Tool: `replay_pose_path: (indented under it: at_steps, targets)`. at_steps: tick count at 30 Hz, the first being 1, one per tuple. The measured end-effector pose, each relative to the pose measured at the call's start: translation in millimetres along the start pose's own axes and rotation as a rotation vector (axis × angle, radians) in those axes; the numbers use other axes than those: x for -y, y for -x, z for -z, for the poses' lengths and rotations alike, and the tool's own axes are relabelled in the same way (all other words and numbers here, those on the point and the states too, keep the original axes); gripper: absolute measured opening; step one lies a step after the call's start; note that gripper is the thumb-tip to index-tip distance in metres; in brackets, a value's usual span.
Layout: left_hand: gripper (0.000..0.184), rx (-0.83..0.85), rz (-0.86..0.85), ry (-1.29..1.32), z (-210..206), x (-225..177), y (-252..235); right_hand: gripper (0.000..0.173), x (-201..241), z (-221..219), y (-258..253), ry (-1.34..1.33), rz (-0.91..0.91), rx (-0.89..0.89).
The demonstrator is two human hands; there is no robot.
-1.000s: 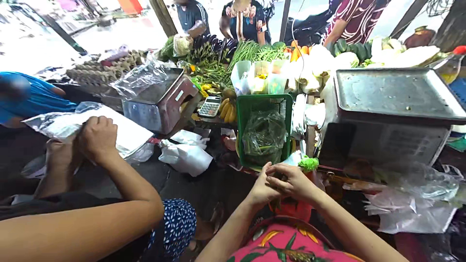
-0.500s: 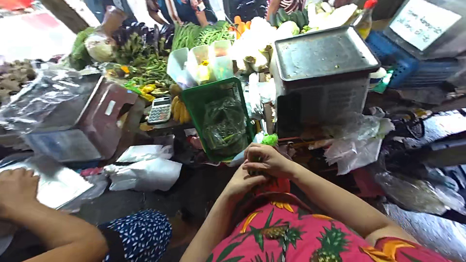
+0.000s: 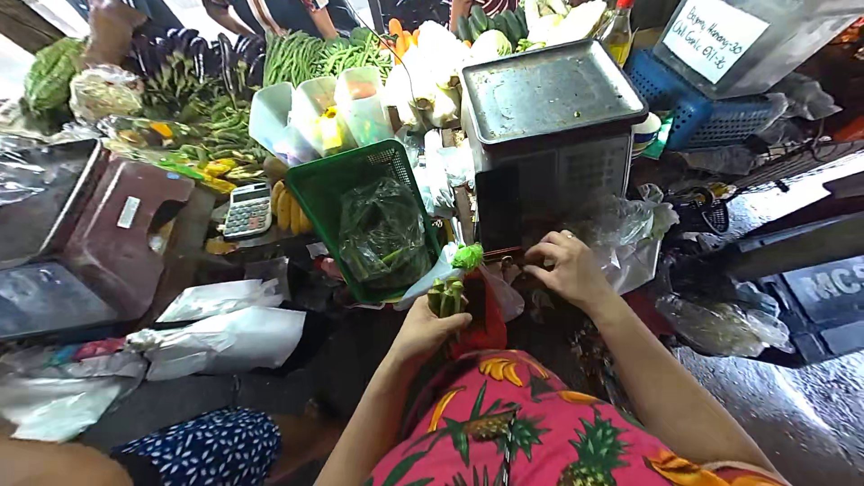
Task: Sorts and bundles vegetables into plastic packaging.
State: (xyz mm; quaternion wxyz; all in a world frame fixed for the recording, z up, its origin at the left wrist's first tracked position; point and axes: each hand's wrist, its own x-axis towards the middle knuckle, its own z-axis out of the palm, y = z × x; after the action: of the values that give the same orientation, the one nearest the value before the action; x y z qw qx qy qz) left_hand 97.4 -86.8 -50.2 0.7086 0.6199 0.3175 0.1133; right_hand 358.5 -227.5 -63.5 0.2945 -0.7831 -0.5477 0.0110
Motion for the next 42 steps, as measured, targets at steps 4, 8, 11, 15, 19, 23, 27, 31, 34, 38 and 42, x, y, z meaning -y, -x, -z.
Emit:
replay_pose_path:
  at_steps: [4,8,11,15,19,23,27,31,34,38,42]
  targets:
    - [0.026,-0.026,0.004,0.016,-3,9,-2,0.019,-38,-17,18,0.166,0.06,-0.125]
    - [0.023,-0.025,-0.08,-0.128,-7,16,-8,0.017,-27,-16,17,-0.334,-0.174,-0.259]
    - [0.022,-0.05,-0.253,-0.266,-10,17,-11,0.009,1,-3,13,-1.101,-0.578,-0.264]
    - [0.031,-0.11,-0.428,-0.334,-15,21,-16,0.044,45,14,15,-1.629,-0.726,-0.049]
    - [0.036,-0.114,-0.391,-0.581,-13,17,-18,0.038,83,0,25,-1.306,-0.217,0.182]
    - [0.021,-0.181,-0.52,-1.086,-14,11,-14,0.053,98,-24,21,-0.278,0.107,0.07]
    - [0.015,-0.206,-0.656,-1.256,-3,20,-13,0.076,90,-37,6,-0.052,-0.006,0.377]
    - [0.043,-0.263,-0.503,-0.559,13,16,-8,0.044,83,-40,-1,-0.359,-0.011,0.57]
    - [0.053,-0.32,-0.268,0.179,17,7,-11,0.048,96,-28,5,-0.668,0.387,0.273]
    - [0.023,-0.23,-0.23,0.683,1,-14,-2,0.051,123,-10,-6,-1.639,0.111,0.221]
    - [0.053,-0.002,-0.609,0.34,-2,-16,-1,0.045,127,-18,-28,-2.065,-0.591,0.067]
